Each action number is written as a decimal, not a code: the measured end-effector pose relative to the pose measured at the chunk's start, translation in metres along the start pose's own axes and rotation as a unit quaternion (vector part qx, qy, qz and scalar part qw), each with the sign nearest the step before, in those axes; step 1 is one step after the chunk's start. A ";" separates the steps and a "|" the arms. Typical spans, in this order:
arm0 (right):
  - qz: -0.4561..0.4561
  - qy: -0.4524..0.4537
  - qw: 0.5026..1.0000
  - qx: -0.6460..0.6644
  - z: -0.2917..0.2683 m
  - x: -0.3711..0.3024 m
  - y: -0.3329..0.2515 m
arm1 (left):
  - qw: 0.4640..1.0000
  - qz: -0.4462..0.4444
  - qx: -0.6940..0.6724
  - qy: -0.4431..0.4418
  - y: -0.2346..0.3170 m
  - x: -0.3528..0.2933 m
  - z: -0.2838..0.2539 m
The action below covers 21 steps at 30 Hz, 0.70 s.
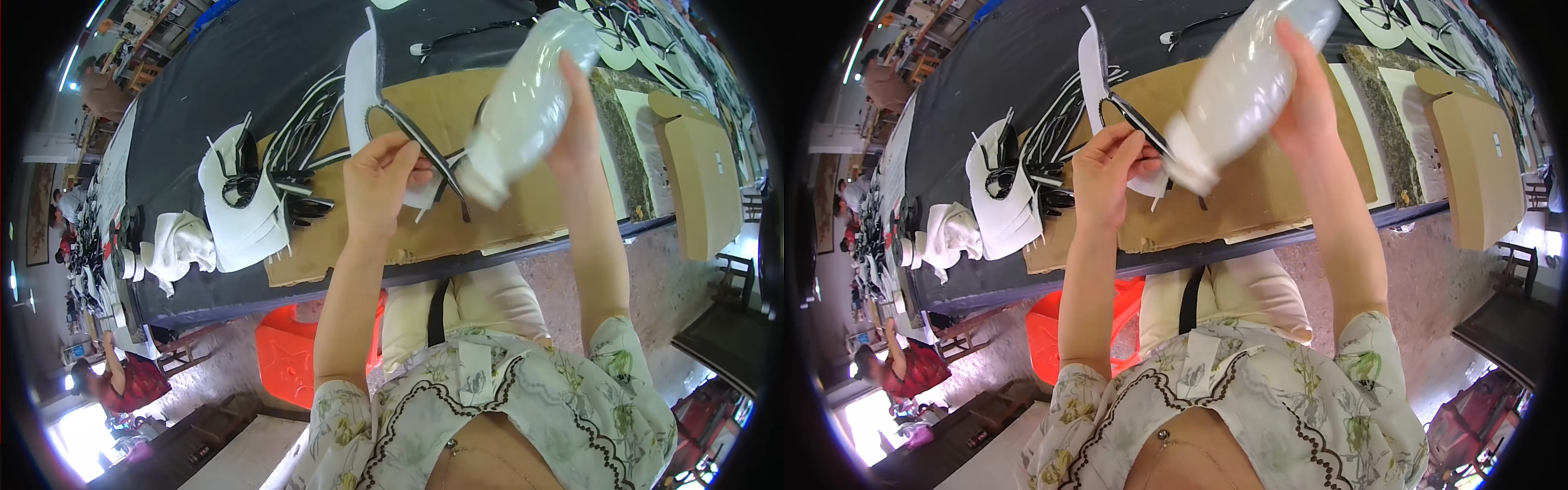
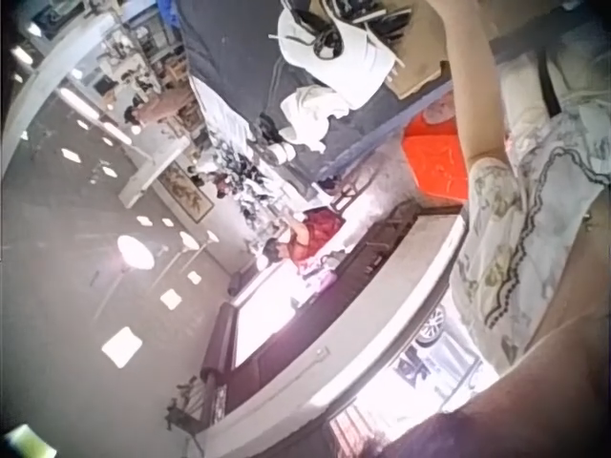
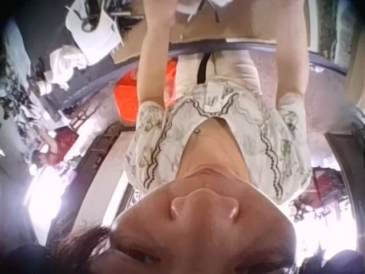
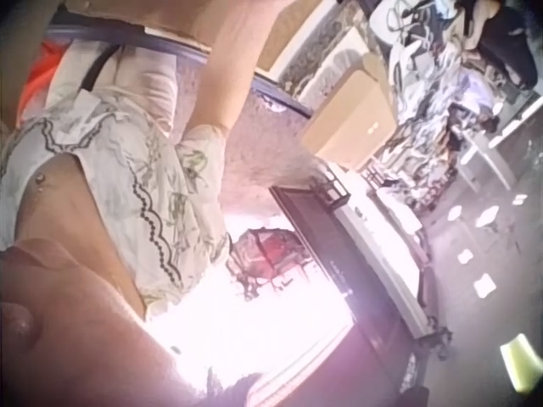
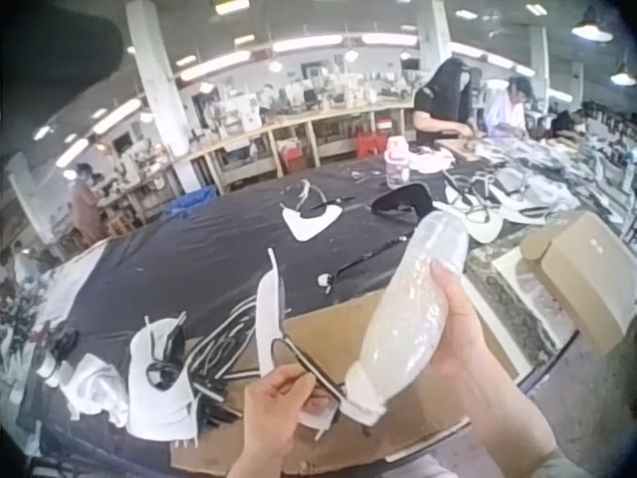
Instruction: Apply liquid adhesive to the edges of shoe upper components using a squeeze bottle.
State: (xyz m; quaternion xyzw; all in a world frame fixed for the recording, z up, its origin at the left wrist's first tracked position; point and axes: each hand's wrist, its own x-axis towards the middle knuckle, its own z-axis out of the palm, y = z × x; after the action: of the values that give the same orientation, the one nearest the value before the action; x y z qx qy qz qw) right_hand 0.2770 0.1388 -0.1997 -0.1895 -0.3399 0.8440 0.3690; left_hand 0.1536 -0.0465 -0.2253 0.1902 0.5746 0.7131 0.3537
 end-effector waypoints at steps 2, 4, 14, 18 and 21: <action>-0.217 0.051 0.973 -0.053 0.019 0.015 -0.005 | 1.000 -0.004 -0.004 -0.003 0.006 -0.002 0.008; -0.254 0.106 0.961 -0.025 0.067 0.010 -0.002 | 1.000 0.007 -0.018 -0.006 0.011 -0.004 0.013; -0.277 0.093 0.934 -0.206 0.050 -0.022 -0.009 | 0.999 0.034 -0.006 -0.019 0.013 -0.005 0.008; -0.316 0.116 0.926 -0.172 0.066 -0.021 -0.008 | 0.998 0.051 0.023 -0.026 0.015 -0.007 0.017; -0.327 0.111 0.924 -0.166 0.086 -0.020 -0.004 | 0.996 0.076 0.038 -0.027 0.017 -0.010 0.017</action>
State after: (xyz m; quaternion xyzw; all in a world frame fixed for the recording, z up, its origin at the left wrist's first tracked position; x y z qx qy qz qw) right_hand 0.2430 0.0889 -0.1357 -0.2192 -0.4752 0.5814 0.6230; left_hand 0.1672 -0.0434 -0.2032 0.2655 0.5757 0.7101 0.3063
